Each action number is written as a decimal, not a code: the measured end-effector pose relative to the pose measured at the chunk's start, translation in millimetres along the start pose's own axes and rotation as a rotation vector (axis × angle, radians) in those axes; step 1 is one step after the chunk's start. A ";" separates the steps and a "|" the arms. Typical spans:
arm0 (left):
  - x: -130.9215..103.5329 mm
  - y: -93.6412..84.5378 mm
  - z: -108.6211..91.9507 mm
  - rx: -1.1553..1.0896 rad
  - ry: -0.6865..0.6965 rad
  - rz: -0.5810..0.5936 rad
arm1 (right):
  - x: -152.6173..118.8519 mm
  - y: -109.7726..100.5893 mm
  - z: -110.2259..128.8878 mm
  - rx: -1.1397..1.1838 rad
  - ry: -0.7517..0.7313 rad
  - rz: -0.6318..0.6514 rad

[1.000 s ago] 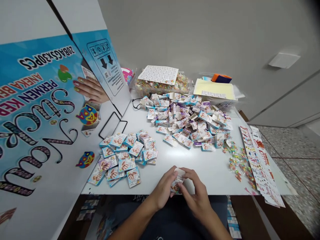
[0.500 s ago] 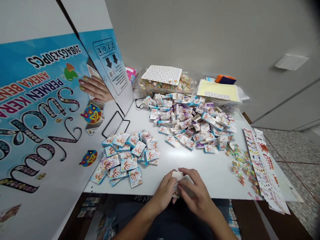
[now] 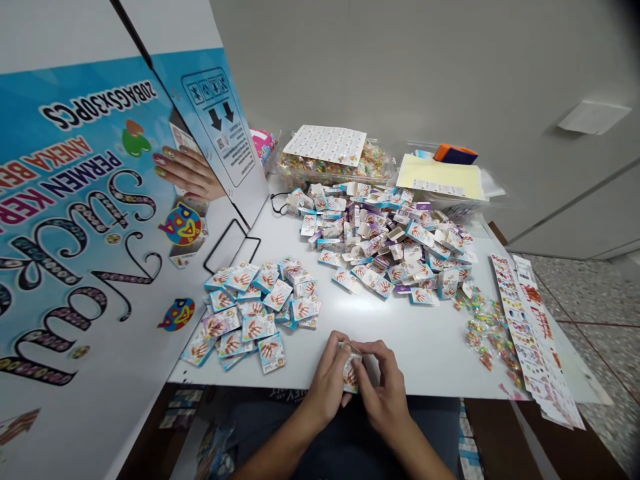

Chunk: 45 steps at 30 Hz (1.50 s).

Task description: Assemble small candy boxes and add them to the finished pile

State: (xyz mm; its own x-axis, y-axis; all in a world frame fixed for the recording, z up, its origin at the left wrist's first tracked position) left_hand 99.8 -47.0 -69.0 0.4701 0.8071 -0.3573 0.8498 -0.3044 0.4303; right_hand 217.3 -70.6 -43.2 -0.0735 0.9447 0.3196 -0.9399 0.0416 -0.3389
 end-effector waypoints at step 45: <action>-14.3 13.4 -39.0 0.272 0.317 -0.045 | -9.8 -10.8 12.3 0.055 0.060 -0.405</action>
State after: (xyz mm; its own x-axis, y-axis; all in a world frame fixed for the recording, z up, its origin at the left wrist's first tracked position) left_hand 95.2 -42.9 -25.8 0.3710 0.9252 -0.0799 0.9196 -0.3541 0.1703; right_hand 224.1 -84.3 -31.8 0.3240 0.8728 0.3650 -0.9054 0.3979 -0.1481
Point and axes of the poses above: each hand's wrist, its own x-axis towards the middle knuckle, its own y-axis out of the palm, z = x × y, the point moved 3 cm from there along x, towards the middle knuckle, and after that the axes turned 9 degrees about z, right-handed, at the moved point
